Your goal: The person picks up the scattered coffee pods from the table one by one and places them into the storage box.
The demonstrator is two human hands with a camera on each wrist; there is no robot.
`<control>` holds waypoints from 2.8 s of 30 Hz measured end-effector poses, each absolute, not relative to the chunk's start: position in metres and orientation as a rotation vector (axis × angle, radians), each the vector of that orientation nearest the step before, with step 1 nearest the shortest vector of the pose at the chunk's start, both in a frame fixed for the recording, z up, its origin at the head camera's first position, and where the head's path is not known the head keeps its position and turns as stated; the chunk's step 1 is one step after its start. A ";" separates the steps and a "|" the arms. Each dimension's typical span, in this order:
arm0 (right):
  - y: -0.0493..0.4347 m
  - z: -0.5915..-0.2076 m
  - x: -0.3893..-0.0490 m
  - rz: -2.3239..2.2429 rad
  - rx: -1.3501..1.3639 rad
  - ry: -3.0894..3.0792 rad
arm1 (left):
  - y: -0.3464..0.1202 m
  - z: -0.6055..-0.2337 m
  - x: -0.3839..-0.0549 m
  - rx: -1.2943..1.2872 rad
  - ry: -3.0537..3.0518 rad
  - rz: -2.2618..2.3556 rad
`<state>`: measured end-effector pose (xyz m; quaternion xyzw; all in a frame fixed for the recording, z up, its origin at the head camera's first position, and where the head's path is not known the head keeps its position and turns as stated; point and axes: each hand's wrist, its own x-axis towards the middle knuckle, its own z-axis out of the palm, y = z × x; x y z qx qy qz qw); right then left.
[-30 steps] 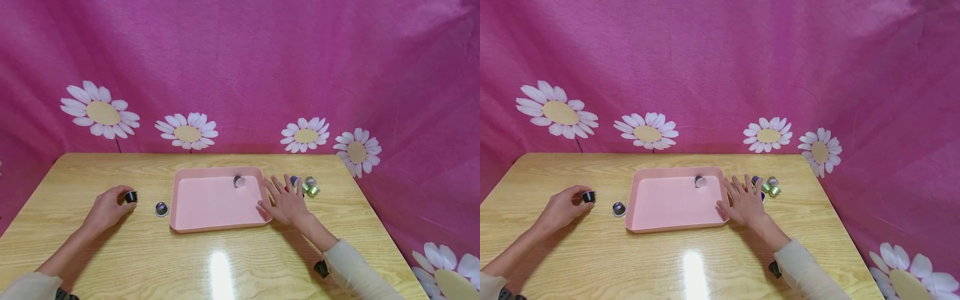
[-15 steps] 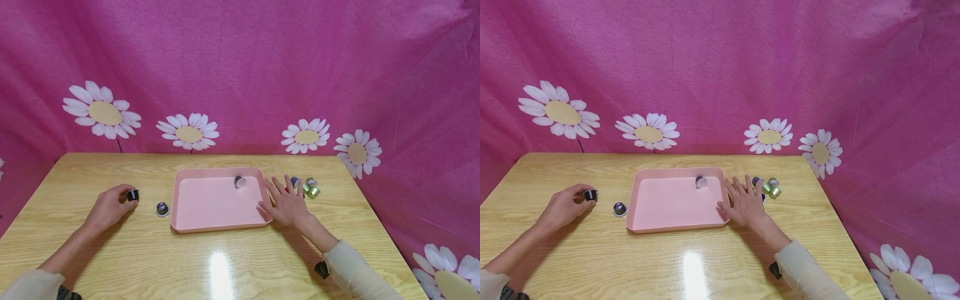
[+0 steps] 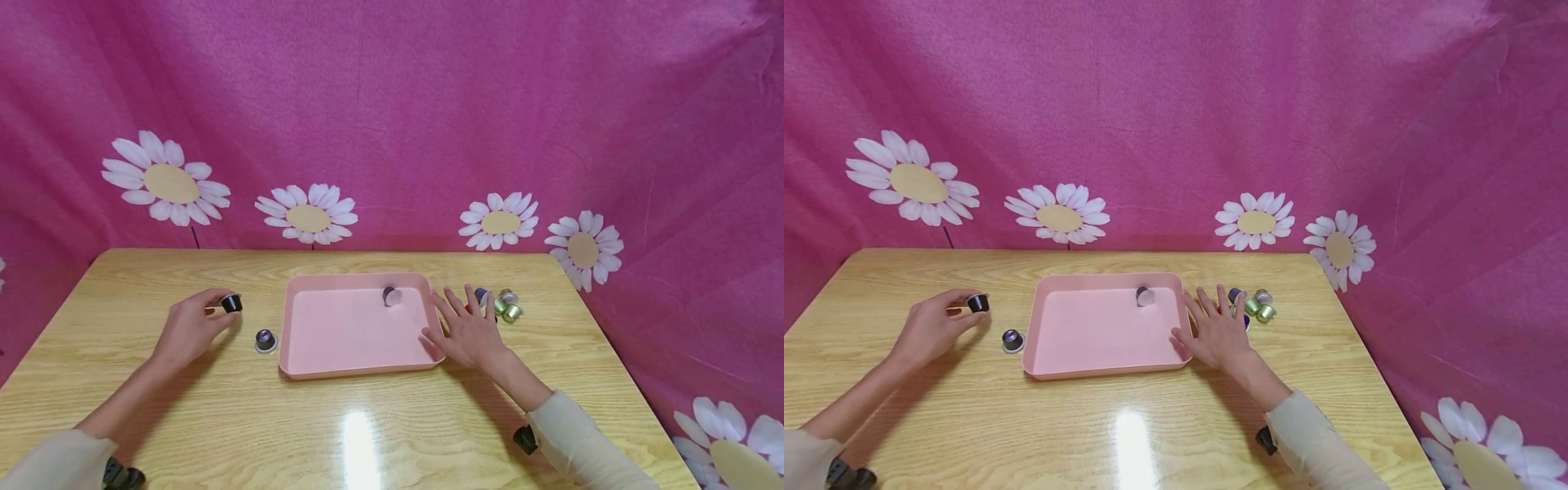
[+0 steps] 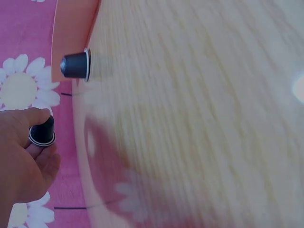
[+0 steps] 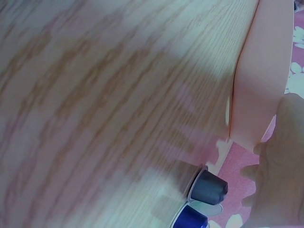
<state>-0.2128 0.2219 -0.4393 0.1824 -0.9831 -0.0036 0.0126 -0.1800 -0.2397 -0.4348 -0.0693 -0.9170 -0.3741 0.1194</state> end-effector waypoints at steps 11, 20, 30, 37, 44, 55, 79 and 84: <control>0.222 -0.439 -0.213 0.001 0.572 -3.059 | -0.218 -0.427 -0.186 -0.185 -2.619 -1.109; 0.223 -0.437 -0.213 -0.010 0.571 -3.064 | -0.199 -0.426 -0.191 -0.184 -2.614 -1.161; 0.223 -0.439 -0.213 -0.005 0.579 -3.061 | -0.175 -0.425 -0.196 -0.222 -2.608 -1.217; 0.223 -0.438 -0.212 -0.006 0.575 -3.060 | -0.158 -0.423 -0.200 -0.279 -2.561 -1.248; 0.223 -0.438 -0.212 -0.001 0.572 -3.061 | -0.144 -0.422 -0.204 -0.274 -2.561 -1.254; 0.223 -0.438 -0.212 -0.005 0.571 -3.068 | -0.126 -0.425 -0.211 -0.312 -2.547 -1.244; 0.224 -0.439 -0.214 0.003 0.587 -3.068 | -0.089 -0.438 -0.232 -0.388 -2.500 -1.161; 0.223 -0.438 -0.213 -0.024 0.584 -3.075 | -0.081 -0.438 -0.233 -0.359 -2.555 -1.172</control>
